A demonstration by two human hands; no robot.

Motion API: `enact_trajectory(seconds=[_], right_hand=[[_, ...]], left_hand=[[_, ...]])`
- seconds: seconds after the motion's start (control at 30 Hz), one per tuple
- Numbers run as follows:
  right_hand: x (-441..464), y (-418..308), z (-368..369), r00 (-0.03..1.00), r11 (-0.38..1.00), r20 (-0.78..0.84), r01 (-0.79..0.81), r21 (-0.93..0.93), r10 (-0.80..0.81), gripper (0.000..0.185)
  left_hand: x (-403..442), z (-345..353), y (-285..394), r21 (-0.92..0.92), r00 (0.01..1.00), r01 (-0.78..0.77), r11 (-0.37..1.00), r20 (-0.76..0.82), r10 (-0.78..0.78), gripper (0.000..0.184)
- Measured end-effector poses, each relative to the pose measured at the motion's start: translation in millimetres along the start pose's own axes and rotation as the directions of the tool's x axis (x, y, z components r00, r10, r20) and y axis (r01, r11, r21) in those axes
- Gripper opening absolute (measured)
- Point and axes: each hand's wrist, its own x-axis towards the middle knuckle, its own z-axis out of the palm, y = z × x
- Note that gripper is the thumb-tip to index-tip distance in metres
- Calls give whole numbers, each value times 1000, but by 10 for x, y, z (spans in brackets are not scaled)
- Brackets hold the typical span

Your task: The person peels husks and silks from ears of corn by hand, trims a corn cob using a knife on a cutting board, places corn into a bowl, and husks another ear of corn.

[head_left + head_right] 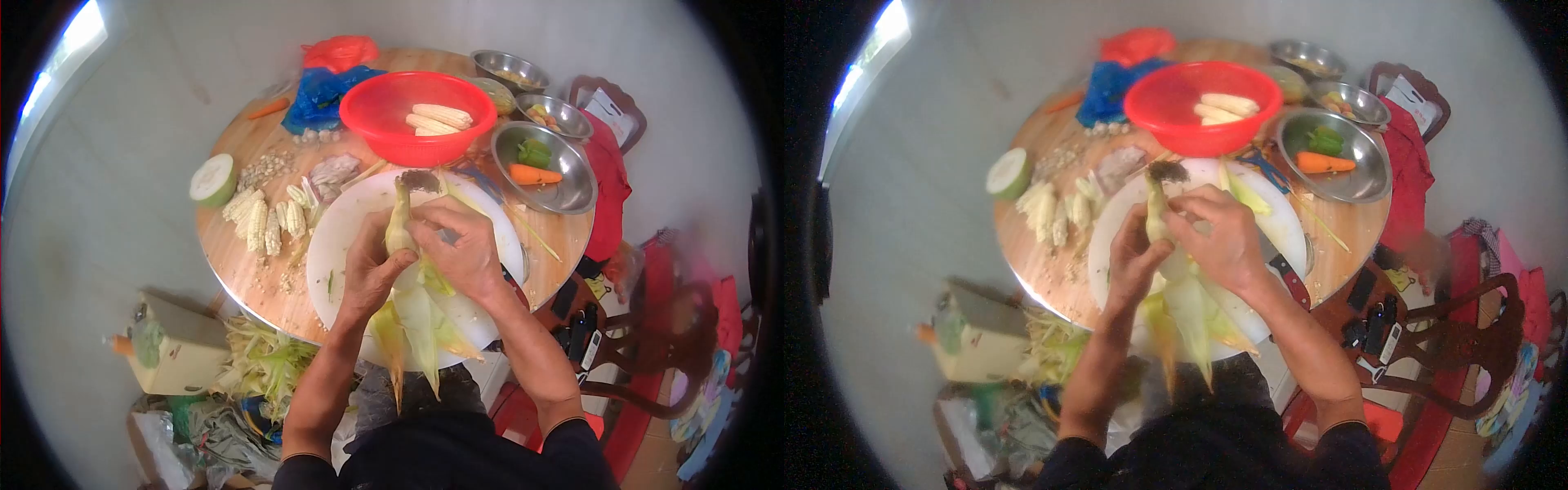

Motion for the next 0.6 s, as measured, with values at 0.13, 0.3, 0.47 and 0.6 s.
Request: enact_trajectory(seconds=[0.13, 0.3, 0.47, 0.6], right_hand=[[24, 28, -72, 998, 998, -5, 67, 6, -67, 17], [22, -27, -99, 1000, 998, -12, -18, 61, 18, 16], [-2, -10, -4, 997, 999, -77, -28, -24, 26, 17], [-94, 185, 215, 974, 992, -190, -112, 60, 121, 14]], left_hand=[[-14, 42, -40, -21, 1000, 14, 1000, -23, -15, 55], [-36, 88, 41, -26, 999, 29, 999, -31, -30, 52], [-85, 143, 74, 73, 995, -19, 997, -93, 26, 52], [-149, 142, 39, 149, 983, -65, 987, -159, 89, 52]])
